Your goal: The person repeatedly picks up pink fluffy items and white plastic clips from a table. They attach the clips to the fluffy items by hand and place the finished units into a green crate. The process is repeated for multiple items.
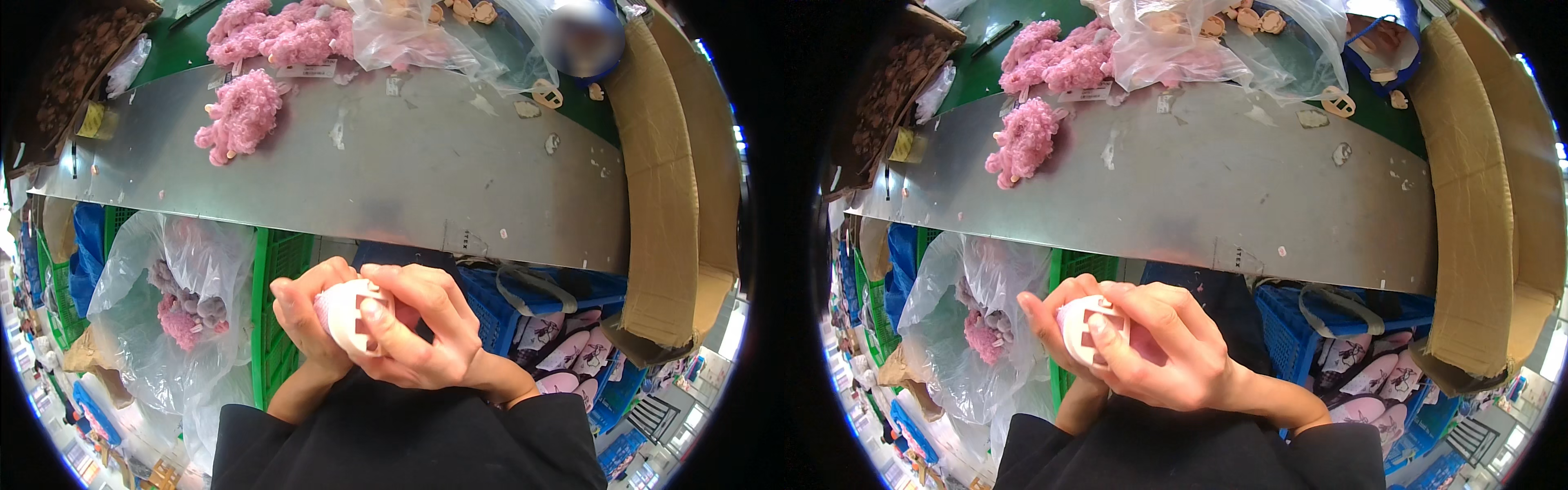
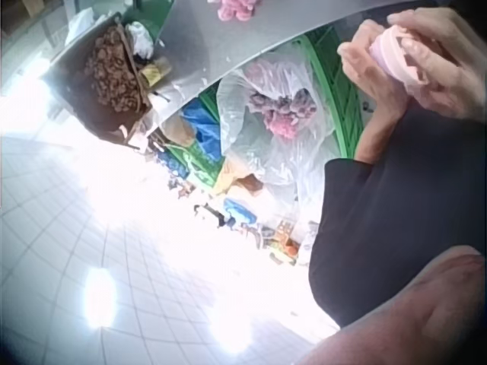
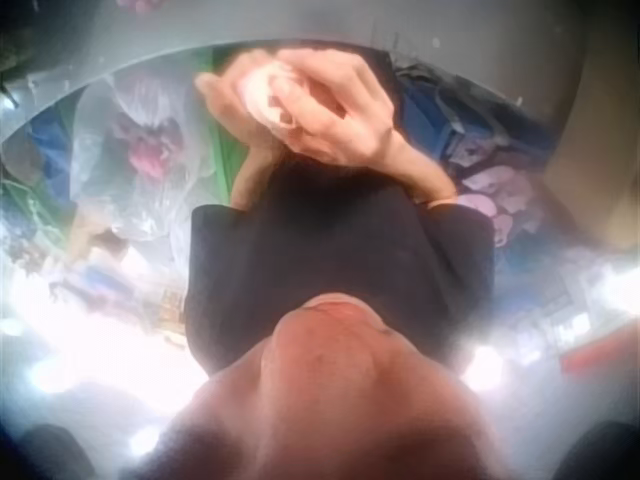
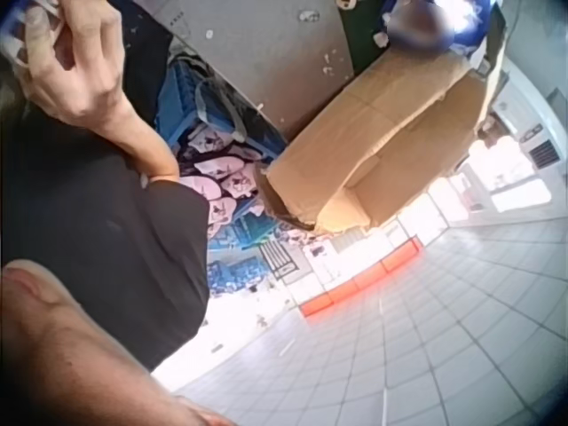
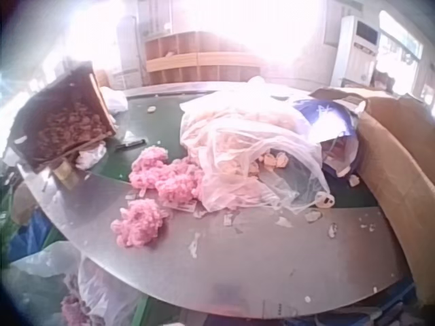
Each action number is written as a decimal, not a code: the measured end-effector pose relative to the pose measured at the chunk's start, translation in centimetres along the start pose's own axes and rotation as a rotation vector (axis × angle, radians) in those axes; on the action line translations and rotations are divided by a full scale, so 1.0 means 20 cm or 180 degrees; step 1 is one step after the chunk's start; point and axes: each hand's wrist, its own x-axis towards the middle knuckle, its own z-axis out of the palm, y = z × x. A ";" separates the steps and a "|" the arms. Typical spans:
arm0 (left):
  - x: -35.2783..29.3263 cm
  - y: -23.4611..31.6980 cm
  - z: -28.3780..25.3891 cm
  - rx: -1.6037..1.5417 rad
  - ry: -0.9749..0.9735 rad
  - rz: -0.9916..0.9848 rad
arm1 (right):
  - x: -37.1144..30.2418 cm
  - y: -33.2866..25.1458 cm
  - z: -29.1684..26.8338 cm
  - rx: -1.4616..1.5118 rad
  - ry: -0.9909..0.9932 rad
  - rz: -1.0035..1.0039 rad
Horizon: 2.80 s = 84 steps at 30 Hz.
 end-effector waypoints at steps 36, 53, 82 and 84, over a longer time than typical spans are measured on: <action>0.01 0.17 0.13 0.0775 -0.0890 0.0334 | -0.05 -0.03 -0.02 0.0503 -0.0191 0.0739; 0.05 0.10 0.11 0.1213 -0.0091 0.0280 | -0.12 -0.04 -0.01 0.0796 -0.0287 0.1685; 0.06 0.05 0.08 0.0768 -0.0020 0.0726 | -0.15 -0.07 0.06 0.0103 -0.0144 0.0950; 0.06 0.04 0.08 0.0701 -0.0058 0.0649 | -0.16 -0.06 0.07 0.0033 -0.0033 0.0817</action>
